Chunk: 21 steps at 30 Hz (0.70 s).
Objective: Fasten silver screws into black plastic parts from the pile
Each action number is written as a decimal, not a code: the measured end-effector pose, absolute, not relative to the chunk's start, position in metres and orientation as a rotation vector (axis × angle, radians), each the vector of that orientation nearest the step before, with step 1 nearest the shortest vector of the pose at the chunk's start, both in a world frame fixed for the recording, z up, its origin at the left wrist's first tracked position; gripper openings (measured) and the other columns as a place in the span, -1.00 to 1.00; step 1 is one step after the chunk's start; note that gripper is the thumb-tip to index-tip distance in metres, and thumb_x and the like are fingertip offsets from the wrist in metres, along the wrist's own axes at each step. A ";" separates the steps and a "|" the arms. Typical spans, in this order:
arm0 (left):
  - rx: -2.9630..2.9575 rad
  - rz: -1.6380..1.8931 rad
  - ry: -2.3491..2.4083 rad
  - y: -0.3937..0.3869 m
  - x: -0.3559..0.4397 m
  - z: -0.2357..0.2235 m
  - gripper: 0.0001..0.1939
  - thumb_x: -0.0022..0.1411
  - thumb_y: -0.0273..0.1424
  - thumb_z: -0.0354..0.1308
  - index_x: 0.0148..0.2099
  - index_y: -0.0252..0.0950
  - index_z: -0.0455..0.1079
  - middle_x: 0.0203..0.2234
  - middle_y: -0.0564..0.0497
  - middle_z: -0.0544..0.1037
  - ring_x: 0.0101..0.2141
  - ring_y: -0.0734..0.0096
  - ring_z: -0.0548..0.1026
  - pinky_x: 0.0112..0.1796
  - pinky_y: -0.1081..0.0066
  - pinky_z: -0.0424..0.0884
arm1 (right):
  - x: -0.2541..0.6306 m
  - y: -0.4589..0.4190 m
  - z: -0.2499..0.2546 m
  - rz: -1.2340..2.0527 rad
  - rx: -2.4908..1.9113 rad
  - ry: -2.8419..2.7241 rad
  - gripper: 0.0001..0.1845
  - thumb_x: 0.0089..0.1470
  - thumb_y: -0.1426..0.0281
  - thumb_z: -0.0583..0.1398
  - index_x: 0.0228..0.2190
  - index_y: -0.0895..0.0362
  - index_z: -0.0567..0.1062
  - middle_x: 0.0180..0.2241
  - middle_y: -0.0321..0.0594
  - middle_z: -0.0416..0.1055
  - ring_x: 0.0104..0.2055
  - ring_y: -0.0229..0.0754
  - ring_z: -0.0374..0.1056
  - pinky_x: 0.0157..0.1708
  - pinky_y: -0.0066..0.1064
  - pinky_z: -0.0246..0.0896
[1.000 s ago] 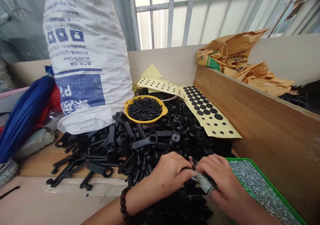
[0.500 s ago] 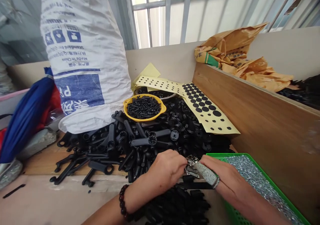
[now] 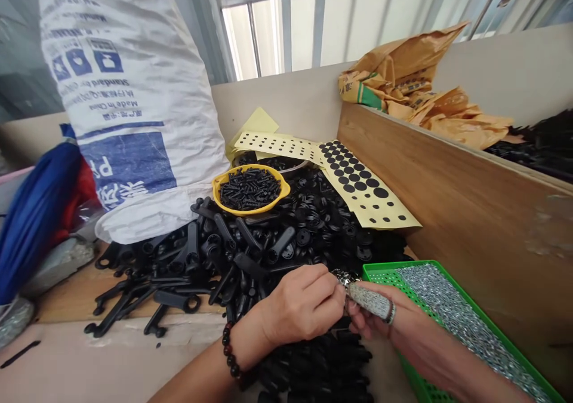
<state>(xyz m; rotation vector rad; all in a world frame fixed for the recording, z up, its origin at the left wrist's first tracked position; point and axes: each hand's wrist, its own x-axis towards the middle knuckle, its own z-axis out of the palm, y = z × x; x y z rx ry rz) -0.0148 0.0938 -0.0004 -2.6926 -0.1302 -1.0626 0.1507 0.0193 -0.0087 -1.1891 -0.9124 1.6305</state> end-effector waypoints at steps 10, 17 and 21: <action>-2.696 -1.068 -0.108 0.099 -0.011 -0.002 -0.82 0.26 -0.56 0.02 -0.39 -0.42 0.38 -0.53 -0.04 0.45 -0.42 0.40 0.42 -0.36 0.40 0.47 | 0.139 0.016 -0.003 1.688 -1.017 -0.528 -0.66 -0.21 0.15 0.35 -0.54 0.16 0.46 -0.54 -0.29 0.32 -0.51 -0.27 0.21 -0.43 -0.39 0.22; -3.015 -0.922 -0.586 0.106 -0.029 -0.004 -0.76 0.28 -0.46 0.02 -0.01 -0.39 0.29 -0.23 -0.13 0.48 -0.21 0.30 0.39 -0.16 0.29 0.42 | 0.168 0.015 -0.020 1.043 -1.409 -1.412 -0.84 0.09 0.31 0.05 -0.45 0.07 0.37 -0.51 -0.32 0.33 -0.45 -0.20 0.24 -0.45 -0.41 0.09; -3.083 -0.479 -0.827 0.109 -0.039 -0.010 -0.70 0.23 -0.44 0.09 0.02 -0.36 0.26 -0.18 -0.11 0.45 -0.16 0.23 0.35 -0.15 0.24 0.37 | 0.184 0.014 -0.024 0.717 -1.519 -1.752 -0.80 0.10 0.47 -0.06 -0.40 0.04 0.32 -0.50 -0.35 0.34 -0.47 -0.21 0.27 -0.48 -0.43 0.08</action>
